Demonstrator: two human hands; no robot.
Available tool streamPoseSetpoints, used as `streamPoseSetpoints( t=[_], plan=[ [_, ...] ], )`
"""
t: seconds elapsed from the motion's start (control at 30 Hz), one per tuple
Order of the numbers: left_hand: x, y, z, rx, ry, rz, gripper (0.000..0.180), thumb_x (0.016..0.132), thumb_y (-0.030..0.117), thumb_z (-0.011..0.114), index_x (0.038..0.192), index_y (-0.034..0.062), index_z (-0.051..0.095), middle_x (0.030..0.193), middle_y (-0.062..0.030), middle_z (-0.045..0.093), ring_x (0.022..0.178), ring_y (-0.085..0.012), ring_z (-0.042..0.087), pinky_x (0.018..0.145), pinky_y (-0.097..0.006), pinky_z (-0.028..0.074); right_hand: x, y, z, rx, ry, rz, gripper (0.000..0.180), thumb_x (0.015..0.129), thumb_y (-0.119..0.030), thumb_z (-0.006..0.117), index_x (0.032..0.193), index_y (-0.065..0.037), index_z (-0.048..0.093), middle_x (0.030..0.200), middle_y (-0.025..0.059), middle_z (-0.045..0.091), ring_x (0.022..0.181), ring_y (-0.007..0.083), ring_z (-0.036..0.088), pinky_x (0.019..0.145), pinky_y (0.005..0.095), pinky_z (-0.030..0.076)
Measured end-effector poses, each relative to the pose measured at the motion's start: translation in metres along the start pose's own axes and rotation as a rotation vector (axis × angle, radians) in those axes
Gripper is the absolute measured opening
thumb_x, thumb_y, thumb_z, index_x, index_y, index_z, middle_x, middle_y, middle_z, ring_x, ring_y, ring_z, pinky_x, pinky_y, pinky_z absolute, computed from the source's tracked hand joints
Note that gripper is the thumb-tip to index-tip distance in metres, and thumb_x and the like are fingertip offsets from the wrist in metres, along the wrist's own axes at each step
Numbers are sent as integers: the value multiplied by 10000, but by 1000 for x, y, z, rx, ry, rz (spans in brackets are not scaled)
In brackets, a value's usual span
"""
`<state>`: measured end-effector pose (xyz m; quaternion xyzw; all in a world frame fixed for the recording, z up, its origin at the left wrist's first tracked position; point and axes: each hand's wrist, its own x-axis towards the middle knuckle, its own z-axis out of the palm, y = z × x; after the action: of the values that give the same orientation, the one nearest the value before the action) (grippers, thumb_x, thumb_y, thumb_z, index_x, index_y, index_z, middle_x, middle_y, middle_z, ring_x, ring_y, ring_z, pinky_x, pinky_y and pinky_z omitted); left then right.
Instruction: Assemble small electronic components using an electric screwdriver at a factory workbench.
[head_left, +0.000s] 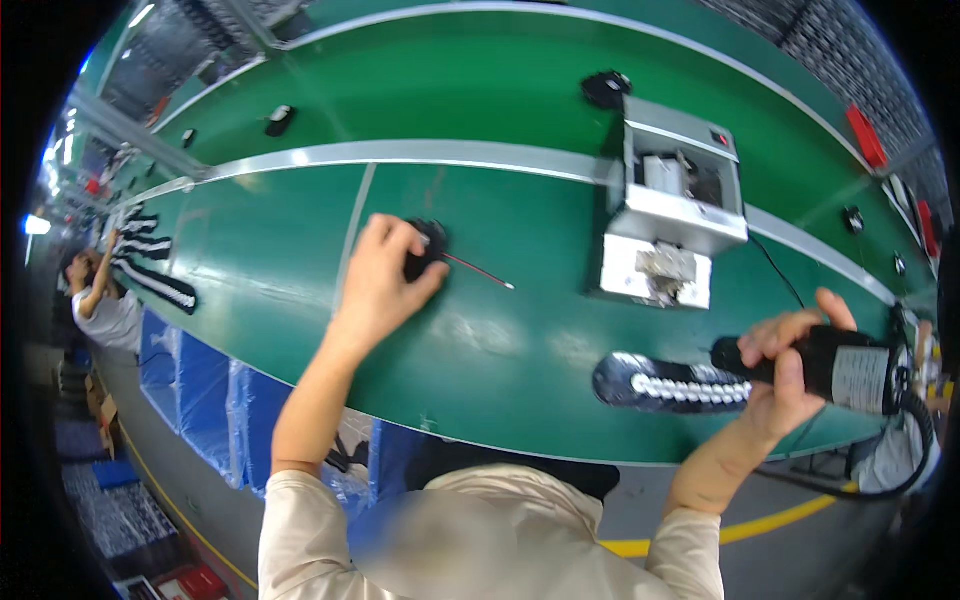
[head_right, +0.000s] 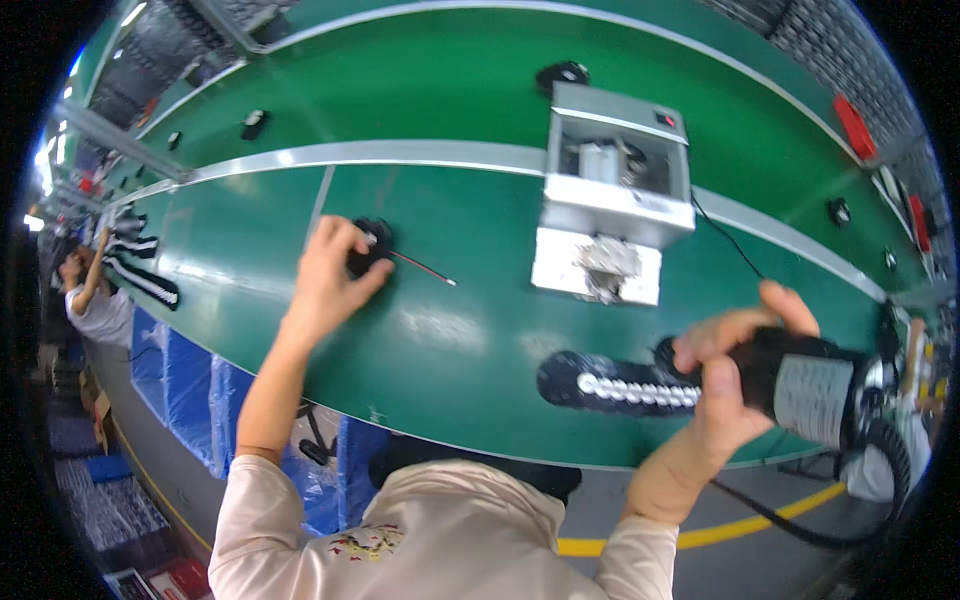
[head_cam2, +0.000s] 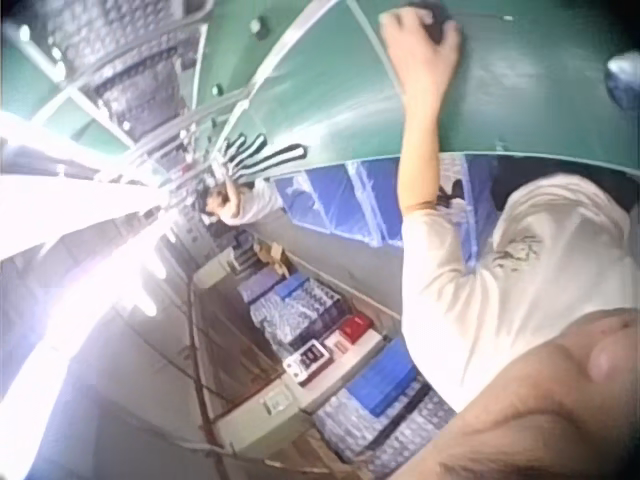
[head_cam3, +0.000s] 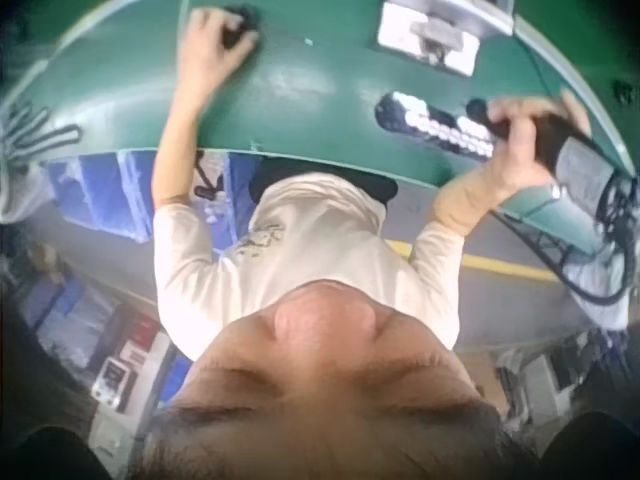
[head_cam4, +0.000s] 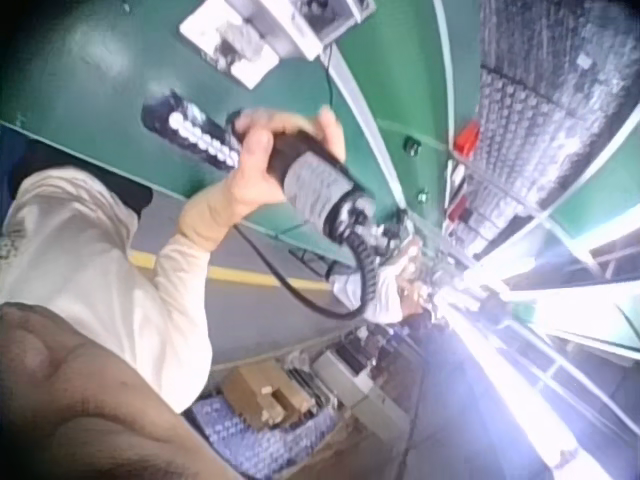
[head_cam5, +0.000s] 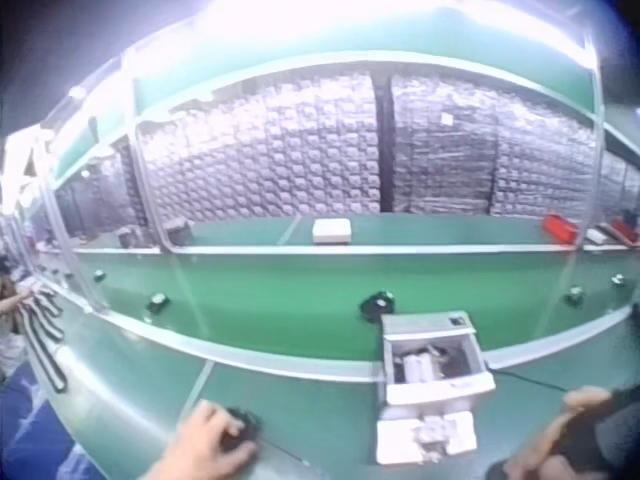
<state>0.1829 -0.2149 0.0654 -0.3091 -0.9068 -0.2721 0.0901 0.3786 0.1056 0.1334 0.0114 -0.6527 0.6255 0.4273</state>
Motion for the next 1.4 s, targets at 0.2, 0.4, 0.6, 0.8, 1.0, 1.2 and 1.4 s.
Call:
streamPoseSetpoints(
  t=[0.2,0.4,0.6,0.8,1.0,1.2,1.4],
  plan=[
    [-23,72,18,-464,-315,432,304,608,-31,709,884,62,621,1022,-109,530,1012,-320,583,808,-387,515,6,3,-6,-11,-28,-7,590,814,-129,670,1302,53,392,722,78,573,582,157,569,571,304,521],
    [-31,120,71,-663,-406,615,343,643,-27,687,968,81,660,1095,-95,542,1135,-336,534,858,-409,517,7,6,-7,-56,-92,-13,583,821,-157,642,1304,50,392,726,88,538,543,174,542,542,336,498],
    [-29,128,87,-649,-434,662,374,636,9,709,1000,90,670,1170,-95,543,1179,-339,500,908,-429,496,6,7,-7,-41,-126,-9,602,822,-184,657,1311,45,391,720,89,550,539,177,553,542,336,501],
    [-28,130,86,-569,-476,676,396,626,61,735,1016,104,679,1184,-86,547,1198,-322,475,921,-439,464,5,4,-3,-80,-105,-20,616,833,-217,655,1323,38,382,730,86,538,532,173,539,532,332,491],
    [-19,138,79,-519,-485,686,383,624,37,699,1001,108,702,1151,-83,575,1138,-336,534,858,-422,517,5,3,-3,9,-34,-44,648,787,-229,725,1298,20,413,690,77,559,551,169,551,536,299,499],
    [-30,133,91,-561,-456,639,383,638,42,711,1013,113,679,1170,-75,556,1173,-334,502,899,-434,485,6,8,4,111,-74,-45,665,815,-247,697,1351,-24,372,679,75,539,525,169,510,492,297,438],
    [-36,131,94,-511,-418,654,368,670,52,733,1028,120,680,1177,-90,544,1188,-333,511,887,-428,489,9,3,5,216,-160,-51,650,830,-198,677,1367,-29,352,679,77,535,522,176,515,493,305,437]
  ],
)
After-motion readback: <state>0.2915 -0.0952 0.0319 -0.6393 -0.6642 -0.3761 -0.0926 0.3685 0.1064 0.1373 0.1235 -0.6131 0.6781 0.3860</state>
